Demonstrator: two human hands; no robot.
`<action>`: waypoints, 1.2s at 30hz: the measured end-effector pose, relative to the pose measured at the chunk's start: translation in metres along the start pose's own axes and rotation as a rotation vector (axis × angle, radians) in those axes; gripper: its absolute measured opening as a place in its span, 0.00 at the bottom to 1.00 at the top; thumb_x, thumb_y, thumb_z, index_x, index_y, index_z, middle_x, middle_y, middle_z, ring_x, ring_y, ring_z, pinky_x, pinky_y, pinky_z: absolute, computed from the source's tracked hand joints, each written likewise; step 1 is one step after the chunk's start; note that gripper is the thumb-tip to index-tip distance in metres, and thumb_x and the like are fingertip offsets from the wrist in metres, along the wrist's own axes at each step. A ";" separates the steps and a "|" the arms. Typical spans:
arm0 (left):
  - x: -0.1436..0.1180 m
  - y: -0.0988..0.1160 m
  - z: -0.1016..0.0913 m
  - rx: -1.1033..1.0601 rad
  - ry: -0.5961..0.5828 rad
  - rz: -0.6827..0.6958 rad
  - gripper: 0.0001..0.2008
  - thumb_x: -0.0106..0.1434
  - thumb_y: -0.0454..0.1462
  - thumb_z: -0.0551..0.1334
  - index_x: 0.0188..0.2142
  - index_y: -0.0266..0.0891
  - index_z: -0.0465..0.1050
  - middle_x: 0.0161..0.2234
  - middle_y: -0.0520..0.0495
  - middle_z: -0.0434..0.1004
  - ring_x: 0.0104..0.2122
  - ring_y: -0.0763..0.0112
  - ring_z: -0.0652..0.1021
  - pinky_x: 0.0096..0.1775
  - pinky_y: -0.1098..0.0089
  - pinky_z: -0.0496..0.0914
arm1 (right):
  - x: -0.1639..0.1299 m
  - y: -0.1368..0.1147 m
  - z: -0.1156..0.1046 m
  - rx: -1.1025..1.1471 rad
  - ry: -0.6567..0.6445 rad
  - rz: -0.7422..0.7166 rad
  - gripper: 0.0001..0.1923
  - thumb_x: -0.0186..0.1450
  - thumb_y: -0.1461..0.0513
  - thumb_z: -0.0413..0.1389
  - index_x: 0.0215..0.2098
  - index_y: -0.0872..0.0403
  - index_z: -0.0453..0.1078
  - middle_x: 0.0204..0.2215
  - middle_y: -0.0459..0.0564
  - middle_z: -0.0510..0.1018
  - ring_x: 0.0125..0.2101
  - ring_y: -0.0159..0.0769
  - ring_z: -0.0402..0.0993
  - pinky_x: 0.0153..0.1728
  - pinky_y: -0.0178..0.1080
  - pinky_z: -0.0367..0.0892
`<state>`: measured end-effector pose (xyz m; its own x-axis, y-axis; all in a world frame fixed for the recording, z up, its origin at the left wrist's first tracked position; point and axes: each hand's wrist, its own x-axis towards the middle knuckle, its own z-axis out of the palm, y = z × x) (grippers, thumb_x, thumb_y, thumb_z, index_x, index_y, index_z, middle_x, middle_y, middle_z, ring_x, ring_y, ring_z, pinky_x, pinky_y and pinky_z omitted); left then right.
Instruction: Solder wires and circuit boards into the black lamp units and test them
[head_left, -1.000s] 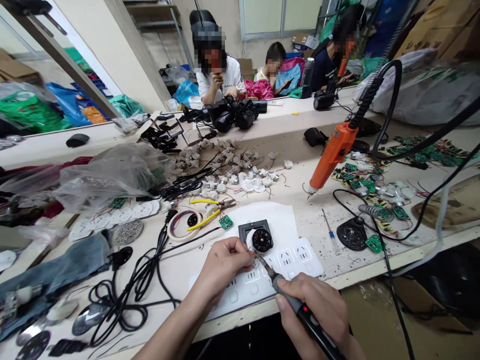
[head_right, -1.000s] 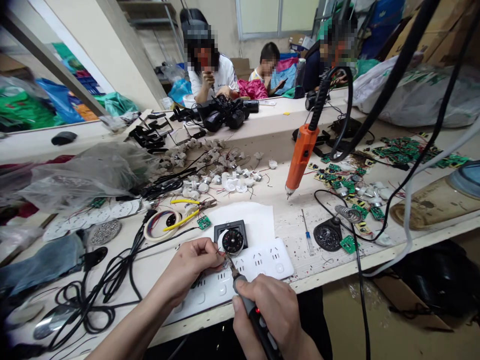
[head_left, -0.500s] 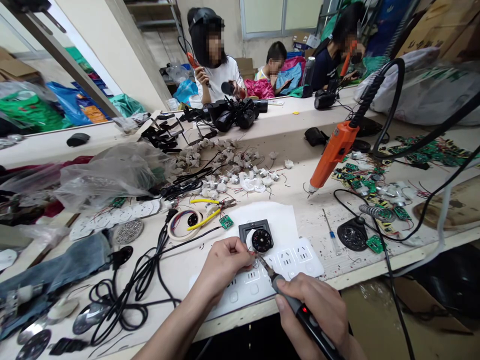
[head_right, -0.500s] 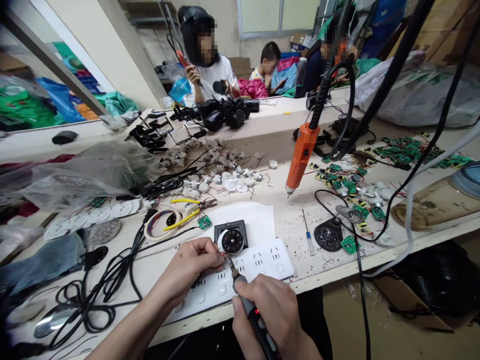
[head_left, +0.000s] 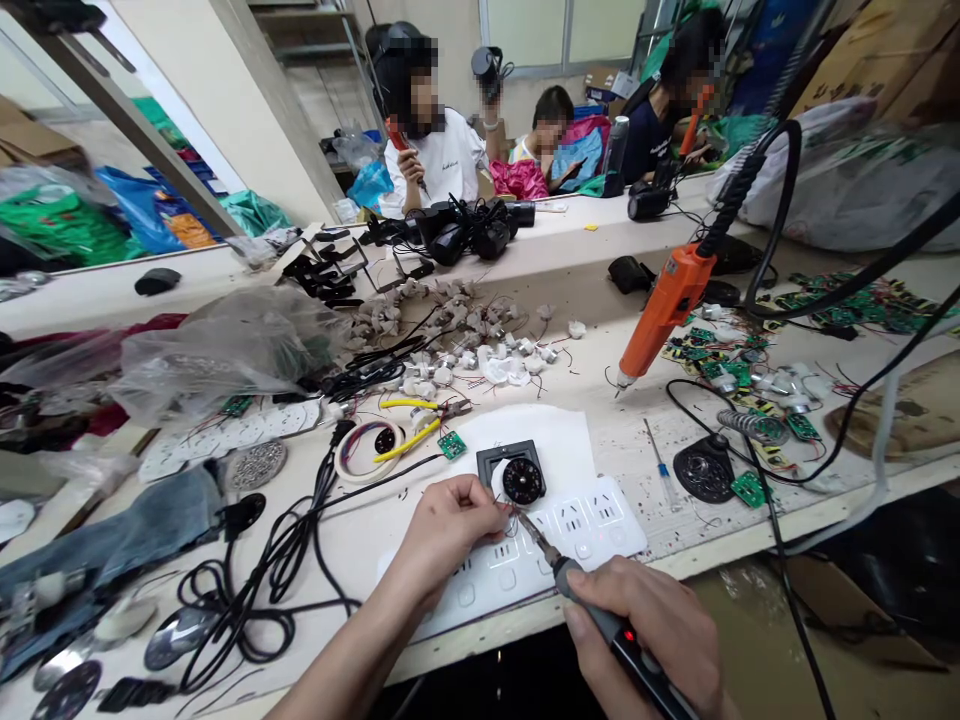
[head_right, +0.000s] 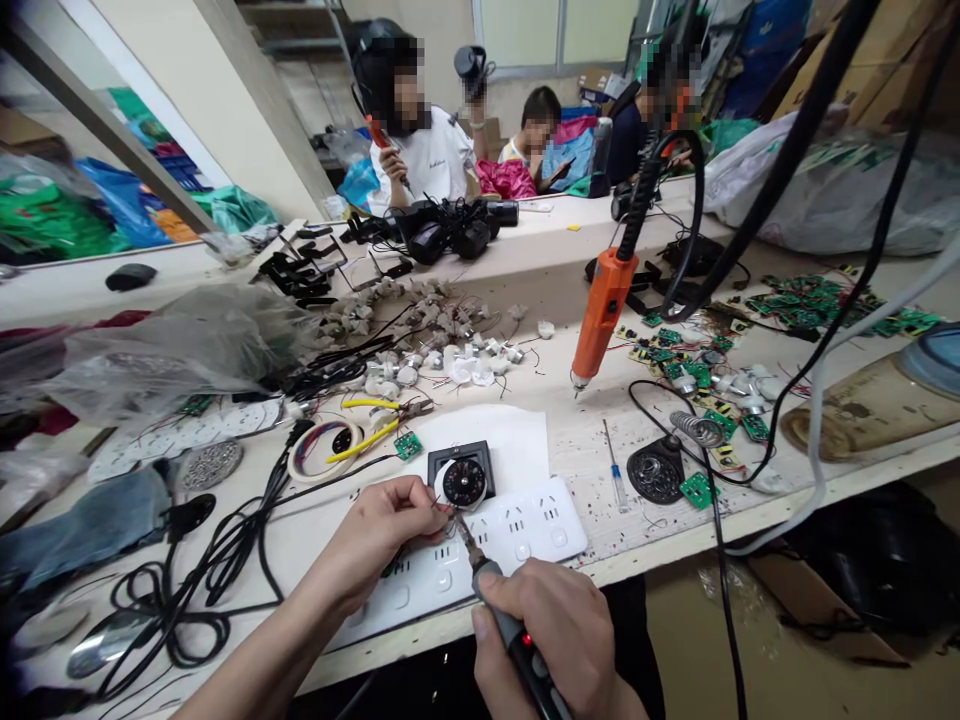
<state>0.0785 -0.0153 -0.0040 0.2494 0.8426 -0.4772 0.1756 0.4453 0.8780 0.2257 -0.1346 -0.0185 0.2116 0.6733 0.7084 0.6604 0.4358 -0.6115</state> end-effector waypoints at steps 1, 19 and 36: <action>0.000 0.000 0.000 0.006 0.004 0.004 0.12 0.42 0.36 0.67 0.15 0.39 0.63 0.16 0.54 0.70 0.22 0.74 0.71 0.28 0.74 0.63 | 0.000 0.000 0.000 0.001 0.002 0.003 0.07 0.64 0.68 0.55 0.39 0.54 0.71 0.23 0.44 0.74 0.22 0.32 0.72 0.27 0.36 0.68; -0.003 -0.001 -0.002 0.073 -0.015 0.051 0.14 0.46 0.41 0.69 0.19 0.40 0.64 0.18 0.53 0.74 0.22 0.74 0.71 0.29 0.74 0.62 | 0.006 0.004 -0.014 0.003 -0.110 -0.052 0.09 0.63 0.70 0.56 0.41 0.56 0.71 0.25 0.45 0.76 0.24 0.31 0.74 0.28 0.34 0.71; -0.017 0.015 -0.024 0.427 -0.145 0.050 0.18 0.53 0.49 0.63 0.35 0.37 0.78 0.28 0.48 0.76 0.28 0.68 0.71 0.30 0.70 0.62 | -0.001 -0.002 -0.011 0.055 -0.055 -0.018 0.08 0.62 0.70 0.55 0.39 0.55 0.71 0.24 0.45 0.75 0.22 0.31 0.71 0.26 0.35 0.70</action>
<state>0.0537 -0.0160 0.0180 0.3931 0.7951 -0.4619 0.5298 0.2147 0.8205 0.2317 -0.1425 -0.0140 0.1591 0.6961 0.7001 0.6227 0.4795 -0.6183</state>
